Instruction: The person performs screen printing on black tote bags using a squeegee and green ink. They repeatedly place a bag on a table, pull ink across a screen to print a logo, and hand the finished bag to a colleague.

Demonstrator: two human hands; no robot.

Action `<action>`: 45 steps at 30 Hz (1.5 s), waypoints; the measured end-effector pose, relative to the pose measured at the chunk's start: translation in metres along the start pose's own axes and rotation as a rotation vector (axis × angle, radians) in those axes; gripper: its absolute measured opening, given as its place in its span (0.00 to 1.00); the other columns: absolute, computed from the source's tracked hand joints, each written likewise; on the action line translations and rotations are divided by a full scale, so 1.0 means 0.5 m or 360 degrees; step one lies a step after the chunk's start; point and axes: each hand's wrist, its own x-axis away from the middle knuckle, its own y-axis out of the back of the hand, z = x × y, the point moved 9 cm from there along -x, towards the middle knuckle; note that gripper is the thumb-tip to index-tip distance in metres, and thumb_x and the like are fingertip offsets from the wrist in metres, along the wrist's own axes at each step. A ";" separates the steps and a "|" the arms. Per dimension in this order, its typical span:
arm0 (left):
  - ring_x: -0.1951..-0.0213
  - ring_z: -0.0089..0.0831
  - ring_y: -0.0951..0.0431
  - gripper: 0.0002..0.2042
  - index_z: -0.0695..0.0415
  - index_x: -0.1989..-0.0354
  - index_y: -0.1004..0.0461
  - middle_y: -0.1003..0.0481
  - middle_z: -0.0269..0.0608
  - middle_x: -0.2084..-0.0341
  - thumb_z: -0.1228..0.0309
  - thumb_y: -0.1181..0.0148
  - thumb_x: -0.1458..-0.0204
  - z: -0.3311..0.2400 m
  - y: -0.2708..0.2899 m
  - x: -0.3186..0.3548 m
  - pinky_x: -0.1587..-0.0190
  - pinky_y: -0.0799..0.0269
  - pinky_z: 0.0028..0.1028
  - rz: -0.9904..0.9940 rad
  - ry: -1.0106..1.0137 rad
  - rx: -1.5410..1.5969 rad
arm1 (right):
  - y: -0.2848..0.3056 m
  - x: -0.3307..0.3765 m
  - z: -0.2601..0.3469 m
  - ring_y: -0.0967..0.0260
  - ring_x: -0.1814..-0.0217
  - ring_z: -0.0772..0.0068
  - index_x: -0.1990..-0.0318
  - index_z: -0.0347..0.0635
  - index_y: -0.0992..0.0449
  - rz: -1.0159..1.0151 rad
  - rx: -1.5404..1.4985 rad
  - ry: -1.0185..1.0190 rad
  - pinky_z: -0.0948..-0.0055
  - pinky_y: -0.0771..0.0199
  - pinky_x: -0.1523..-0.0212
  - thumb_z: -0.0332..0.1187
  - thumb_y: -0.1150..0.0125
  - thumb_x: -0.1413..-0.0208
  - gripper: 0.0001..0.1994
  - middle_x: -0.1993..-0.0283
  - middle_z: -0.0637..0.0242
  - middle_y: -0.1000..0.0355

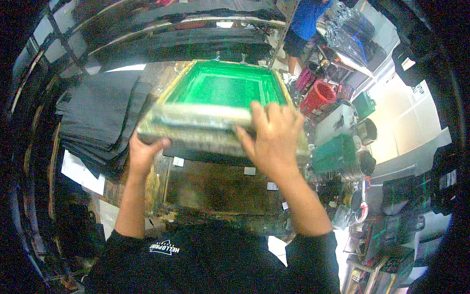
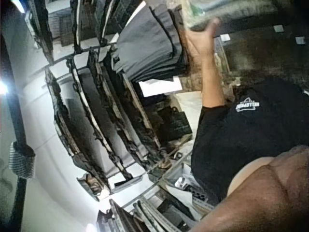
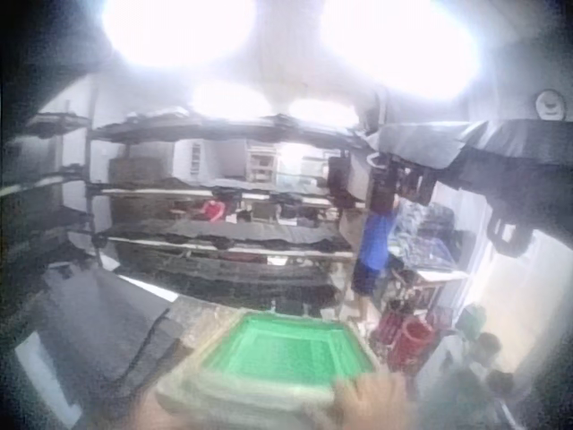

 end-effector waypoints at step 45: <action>0.49 0.50 0.29 0.59 0.66 0.33 0.32 0.25 0.50 0.52 0.55 0.10 0.82 0.318 0.065 0.159 0.43 0.34 0.45 -0.0107 -0.0203 -0.1059 | -0.426 0.021 -0.018 0.33 0.51 0.59 0.53 0.48 0.28 0.0557 0.0091 -0.0048 0.56 0.40 0.48 0.34 0.22 0.61 0.26 0.58 0.65 0.32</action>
